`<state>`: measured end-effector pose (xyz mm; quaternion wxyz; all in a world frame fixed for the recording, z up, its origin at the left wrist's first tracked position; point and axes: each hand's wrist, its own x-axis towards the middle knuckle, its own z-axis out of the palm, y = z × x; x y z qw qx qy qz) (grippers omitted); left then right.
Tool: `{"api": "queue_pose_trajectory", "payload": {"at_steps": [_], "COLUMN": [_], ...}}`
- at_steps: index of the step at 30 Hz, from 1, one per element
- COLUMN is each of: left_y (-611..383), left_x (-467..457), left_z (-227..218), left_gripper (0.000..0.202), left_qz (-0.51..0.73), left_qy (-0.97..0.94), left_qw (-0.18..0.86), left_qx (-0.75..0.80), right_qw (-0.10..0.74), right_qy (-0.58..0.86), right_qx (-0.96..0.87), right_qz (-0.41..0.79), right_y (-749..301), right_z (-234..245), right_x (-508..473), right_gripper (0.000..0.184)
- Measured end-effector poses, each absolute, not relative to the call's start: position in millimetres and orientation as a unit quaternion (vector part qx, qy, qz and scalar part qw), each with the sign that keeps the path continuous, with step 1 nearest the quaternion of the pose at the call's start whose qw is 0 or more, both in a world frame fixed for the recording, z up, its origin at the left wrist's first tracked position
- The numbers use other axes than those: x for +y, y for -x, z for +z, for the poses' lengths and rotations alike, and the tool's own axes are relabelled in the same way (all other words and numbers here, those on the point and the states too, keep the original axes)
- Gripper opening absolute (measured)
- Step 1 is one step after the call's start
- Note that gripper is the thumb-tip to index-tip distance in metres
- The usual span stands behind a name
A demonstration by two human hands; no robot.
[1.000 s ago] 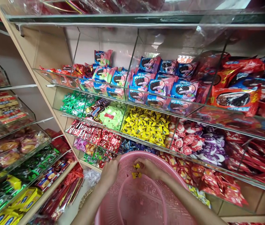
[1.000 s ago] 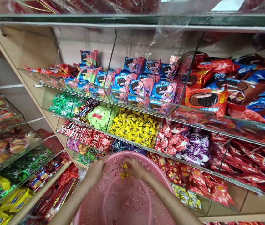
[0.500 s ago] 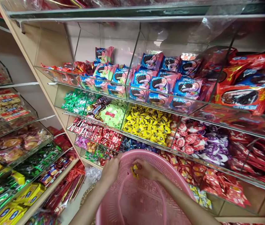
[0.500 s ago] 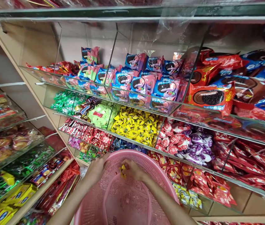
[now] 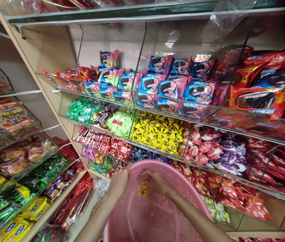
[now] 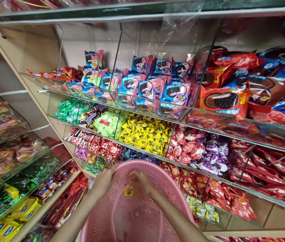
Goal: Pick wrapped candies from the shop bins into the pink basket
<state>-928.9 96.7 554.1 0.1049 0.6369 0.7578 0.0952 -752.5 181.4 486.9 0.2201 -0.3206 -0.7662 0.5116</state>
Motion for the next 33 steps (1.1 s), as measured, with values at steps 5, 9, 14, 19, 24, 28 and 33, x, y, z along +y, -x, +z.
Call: {"api": "queue_pose_trajectory", "payload": {"at_steps": [5,9,14,19,24,28,33], "left_y": [929.5,929.1,926.5,925.3,927.1,927.6,928.2], "left_x": [96.3,96.0,95.7,94.9,94.2,94.3,94.9], "left_z": [553.7,553.7,558.2,560.9,556.5,555.6,556.4], "left_gripper": [0.043,0.042,0.04,0.039,0.039,0.04,0.039], "left_qz": [0.089,0.107,0.096,0.08,0.104,0.101,0.101], "left_qy": [-0.64,-0.642,-0.64,-0.636,-0.639,-0.638,-0.636], "left_qw": [0.1,0.1,0.1,0.107,0.105,0.106,0.11], "left_qx": [0.757,0.753,0.756,0.76,0.755,0.756,0.757], "right_qw": [0.23,0.226,0.195,0.197,0.057,0.019,0.029], "right_qy": [0.362,0.404,0.428,0.44,0.363,0.338,0.32], "right_qx": [-0.747,-0.745,-0.731,-0.799,-0.895,-0.918,-0.925], "right_qz": [0.508,0.48,0.495,0.359,0.254,0.207,0.205], "right_y": [753.4,758.5,766.3,760.7,751.8,754.1,757.2], "right_z": [486.4,474.5,470.6,495.3,510.0,504.0,515.4], "right_x": [185.7,184.4,174.7,167.9,155.3,148.8,148.9], "right_gripper": [0.015,0.023,0.026,0.017,0.012,0.009,0.014]}}
